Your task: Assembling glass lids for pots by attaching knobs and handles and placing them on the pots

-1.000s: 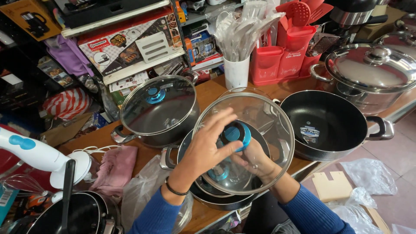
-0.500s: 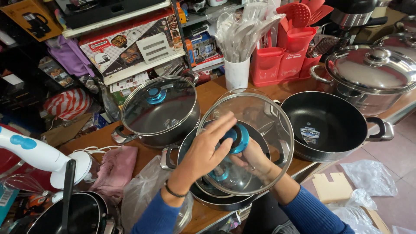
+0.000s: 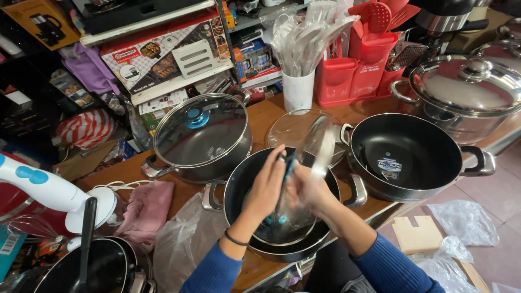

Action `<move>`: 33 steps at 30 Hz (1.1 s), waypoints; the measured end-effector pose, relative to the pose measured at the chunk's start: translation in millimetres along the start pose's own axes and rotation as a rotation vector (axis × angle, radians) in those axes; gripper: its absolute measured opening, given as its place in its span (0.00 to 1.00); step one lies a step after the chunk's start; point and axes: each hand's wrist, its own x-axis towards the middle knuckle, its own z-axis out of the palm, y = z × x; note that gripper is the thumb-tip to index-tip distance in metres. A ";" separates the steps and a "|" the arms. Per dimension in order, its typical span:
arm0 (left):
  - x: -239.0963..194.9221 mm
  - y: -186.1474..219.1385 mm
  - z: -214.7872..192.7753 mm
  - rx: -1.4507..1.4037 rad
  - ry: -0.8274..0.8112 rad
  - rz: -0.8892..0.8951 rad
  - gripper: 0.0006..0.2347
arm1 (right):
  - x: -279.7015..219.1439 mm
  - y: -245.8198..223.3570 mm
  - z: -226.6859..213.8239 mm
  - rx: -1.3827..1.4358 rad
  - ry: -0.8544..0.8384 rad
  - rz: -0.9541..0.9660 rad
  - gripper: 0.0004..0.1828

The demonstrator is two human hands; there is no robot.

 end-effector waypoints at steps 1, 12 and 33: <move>1.4 -2.0 -3.9 -0.090 0.005 -0.069 0.23 | 1.2 2.9 0.4 -0.011 0.059 0.011 0.18; 3.1 -68.9 -3.4 -0.780 0.291 -0.555 0.22 | -8.0 -40.3 64.7 -0.335 -0.086 0.162 0.19; 9.7 -89.2 -44.4 -1.395 0.156 -0.813 0.24 | 35.1 -68.8 82.8 -1.752 -0.351 -0.671 0.14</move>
